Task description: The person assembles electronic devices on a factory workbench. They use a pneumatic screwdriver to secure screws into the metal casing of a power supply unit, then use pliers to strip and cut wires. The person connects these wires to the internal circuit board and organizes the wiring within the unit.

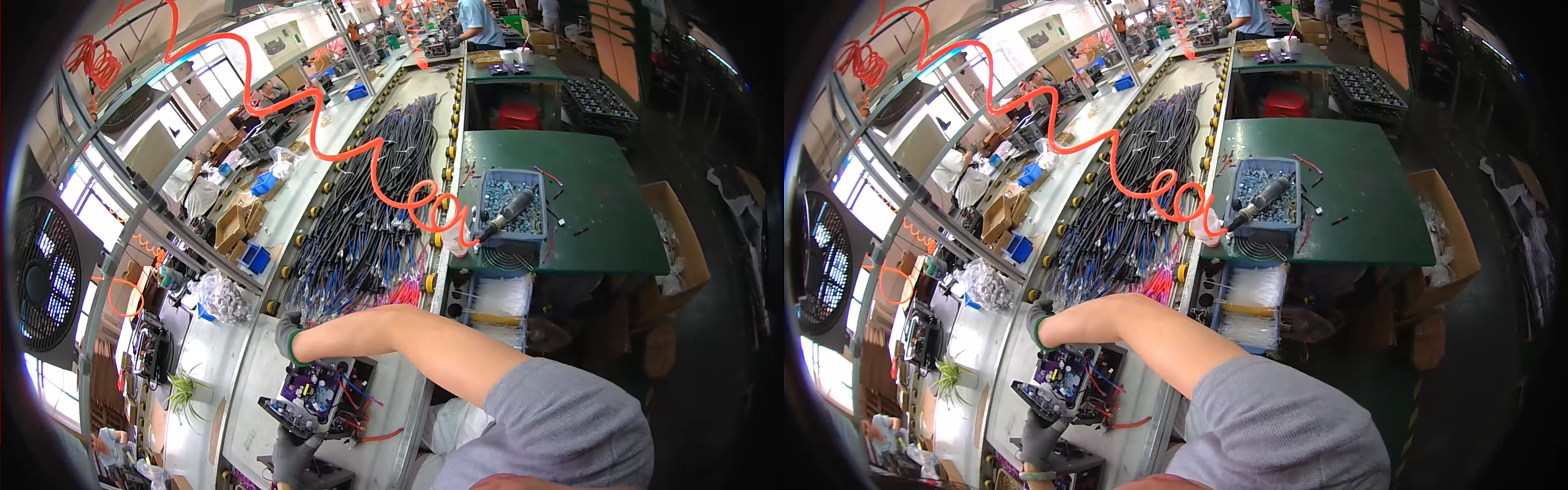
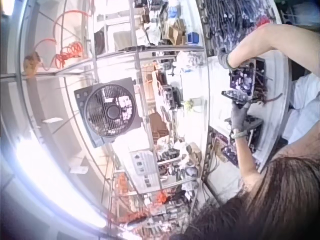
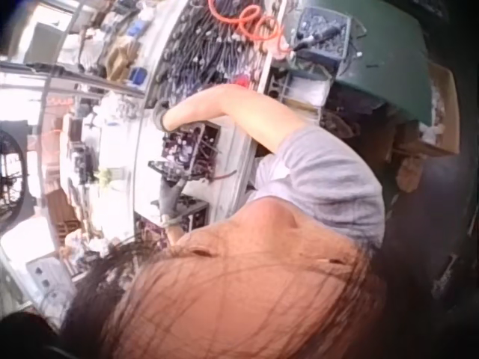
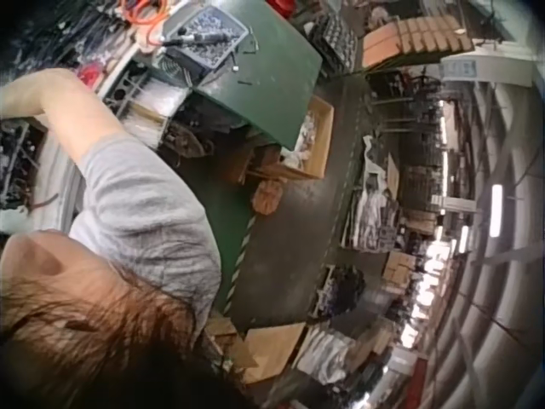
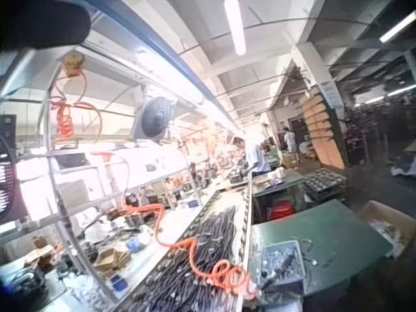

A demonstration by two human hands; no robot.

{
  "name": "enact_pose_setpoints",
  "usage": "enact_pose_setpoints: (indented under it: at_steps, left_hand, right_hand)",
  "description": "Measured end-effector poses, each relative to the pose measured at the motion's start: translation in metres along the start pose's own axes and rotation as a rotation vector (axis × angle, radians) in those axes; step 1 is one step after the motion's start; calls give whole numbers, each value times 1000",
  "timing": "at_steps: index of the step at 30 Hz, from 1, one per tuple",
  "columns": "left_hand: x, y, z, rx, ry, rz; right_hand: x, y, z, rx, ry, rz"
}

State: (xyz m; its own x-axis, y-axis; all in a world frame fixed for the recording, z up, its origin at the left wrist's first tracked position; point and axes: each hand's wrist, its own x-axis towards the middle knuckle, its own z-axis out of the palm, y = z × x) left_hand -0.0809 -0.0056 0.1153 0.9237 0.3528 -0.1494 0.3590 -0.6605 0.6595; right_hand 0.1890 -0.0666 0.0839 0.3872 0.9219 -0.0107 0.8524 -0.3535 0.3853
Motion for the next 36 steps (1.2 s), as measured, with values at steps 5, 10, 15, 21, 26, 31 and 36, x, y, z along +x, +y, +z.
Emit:
enact_pose_setpoints:
  at_steps: [5, 10, 15, 21, 26, 31, 36]
  left_hand:
    - [-5, 7, -3, 9, 5, -61]
    - [-12, 30, -1, -21, 12, -32]
    - [-10, 3, 2, -272, -22, 23]
    - [-16, 41, -4, -82, -33, -82]
    - [-20, 37, -6, -107, -23, -41]
    - [-20, 52, -11, 45, -43, -74]
    - [-18, 45, -10, 162, -34, -84]
  right_hand:
    - [2, -2, -4, -7, -72, -43]
    - [10, 3, -3, 2, -64, -84]
    - [12, 3, -13, -17, -84, -138]
    - [19, 8, -19, 66, -218, -118]
    - [9, 6, -30, 0, -178, -222]
    - [2, 6, -32, 5, -232, -196]
    - [25, -8, 0, -54, -302, -122]
